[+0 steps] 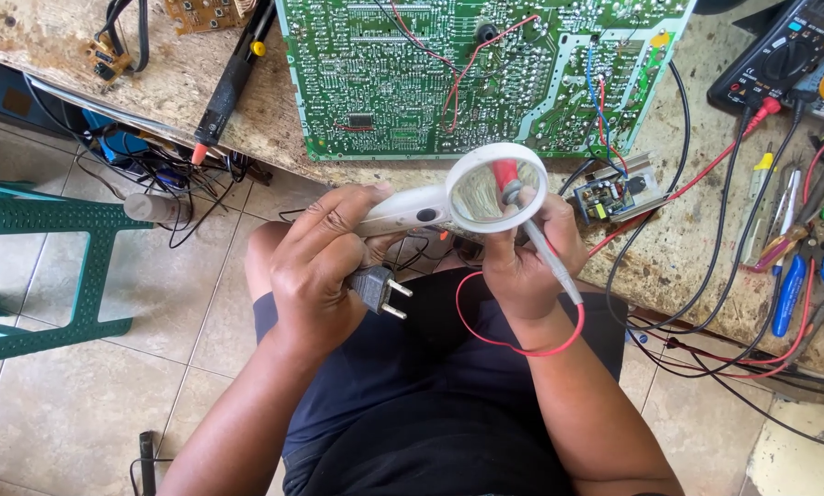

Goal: Testing and inspecting a large circuit board using multimeter probes and a magnifying glass on a repair bench.

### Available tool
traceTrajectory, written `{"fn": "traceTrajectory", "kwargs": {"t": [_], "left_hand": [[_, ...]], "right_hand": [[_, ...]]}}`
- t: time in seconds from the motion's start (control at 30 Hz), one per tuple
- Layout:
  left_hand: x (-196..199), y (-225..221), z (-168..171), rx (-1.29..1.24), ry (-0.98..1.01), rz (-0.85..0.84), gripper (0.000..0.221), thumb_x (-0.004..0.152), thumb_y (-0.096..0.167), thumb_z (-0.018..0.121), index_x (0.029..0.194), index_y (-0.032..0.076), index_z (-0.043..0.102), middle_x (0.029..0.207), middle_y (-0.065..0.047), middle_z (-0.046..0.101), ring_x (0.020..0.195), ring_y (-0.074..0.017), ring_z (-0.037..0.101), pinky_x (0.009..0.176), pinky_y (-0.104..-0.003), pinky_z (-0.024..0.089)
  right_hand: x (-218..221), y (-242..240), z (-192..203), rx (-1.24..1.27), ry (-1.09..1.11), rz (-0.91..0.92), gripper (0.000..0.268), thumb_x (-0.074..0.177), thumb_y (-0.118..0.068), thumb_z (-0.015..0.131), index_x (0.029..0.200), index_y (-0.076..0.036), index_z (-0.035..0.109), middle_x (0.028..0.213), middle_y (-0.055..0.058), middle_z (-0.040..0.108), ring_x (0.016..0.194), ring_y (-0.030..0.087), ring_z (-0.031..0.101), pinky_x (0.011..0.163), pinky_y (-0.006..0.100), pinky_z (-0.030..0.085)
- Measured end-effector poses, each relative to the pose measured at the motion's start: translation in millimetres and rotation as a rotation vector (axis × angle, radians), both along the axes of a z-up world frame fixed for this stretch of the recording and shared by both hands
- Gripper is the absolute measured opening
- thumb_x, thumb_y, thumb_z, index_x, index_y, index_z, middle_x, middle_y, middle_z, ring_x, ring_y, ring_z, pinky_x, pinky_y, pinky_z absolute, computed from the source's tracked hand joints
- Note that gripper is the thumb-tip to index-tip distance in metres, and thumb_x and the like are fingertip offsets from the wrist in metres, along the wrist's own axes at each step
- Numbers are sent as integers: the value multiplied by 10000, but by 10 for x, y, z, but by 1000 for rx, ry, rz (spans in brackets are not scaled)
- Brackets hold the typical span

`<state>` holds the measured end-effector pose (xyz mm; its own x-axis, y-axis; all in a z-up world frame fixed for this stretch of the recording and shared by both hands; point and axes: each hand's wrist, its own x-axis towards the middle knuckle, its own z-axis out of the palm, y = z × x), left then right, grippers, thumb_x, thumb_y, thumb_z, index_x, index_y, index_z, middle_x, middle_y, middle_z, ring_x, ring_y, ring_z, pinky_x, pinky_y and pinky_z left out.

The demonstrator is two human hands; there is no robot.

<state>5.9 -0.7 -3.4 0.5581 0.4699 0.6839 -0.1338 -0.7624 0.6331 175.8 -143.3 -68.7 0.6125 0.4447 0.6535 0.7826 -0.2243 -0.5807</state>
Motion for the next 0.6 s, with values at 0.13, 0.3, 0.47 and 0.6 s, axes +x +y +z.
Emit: {"fn": "traceTrajectory", "kwargs": {"t": [0.13, 0.3, 0.47, 0.6], "left_hand": [[19, 10, 17, 16, -18, -4, 301, 977, -10, 676, 738, -71, 504, 1149, -286, 687, 993, -487, 712, 895, -544, 603], [20, 17, 41, 22, -11, -10, 311, 968, -18, 696, 725, -61, 507, 1144, -287, 689, 986, -474, 709, 879, -524, 597], [25, 12, 47, 16, -9, -13, 291, 970, -5, 691, 735, -70, 533, 1147, -286, 690, 992, -471, 709, 886, -519, 593], [11, 7, 11, 23, -1, 1, 165, 960, -6, 712, 832, -92, 653, 1157, -273, 693, 1015, -467, 711, 928, -529, 591]], "right_hand": [[0, 8, 17, 10, -15, 14, 455, 1014, -439, 633, 1136, 0, 646, 979, 130, 722, 818, 281, 719, 737, 364, 552], [3, 12, 15, 3, -23, 1, 419, 1016, -434, 638, 1128, -30, 644, 958, 134, 719, 769, 280, 700, 714, 369, 541], [-25, 58, 83, 11, -27, 2, 311, 1039, -279, 646, 1171, 2, 659, 1067, 160, 743, 922, 311, 756, 812, 382, 595], [-45, 95, 125, 25, -31, 12, 353, 1047, -293, 647, 1222, 13, 663, 1162, 175, 741, 1043, 339, 766, 905, 399, 612]]}}
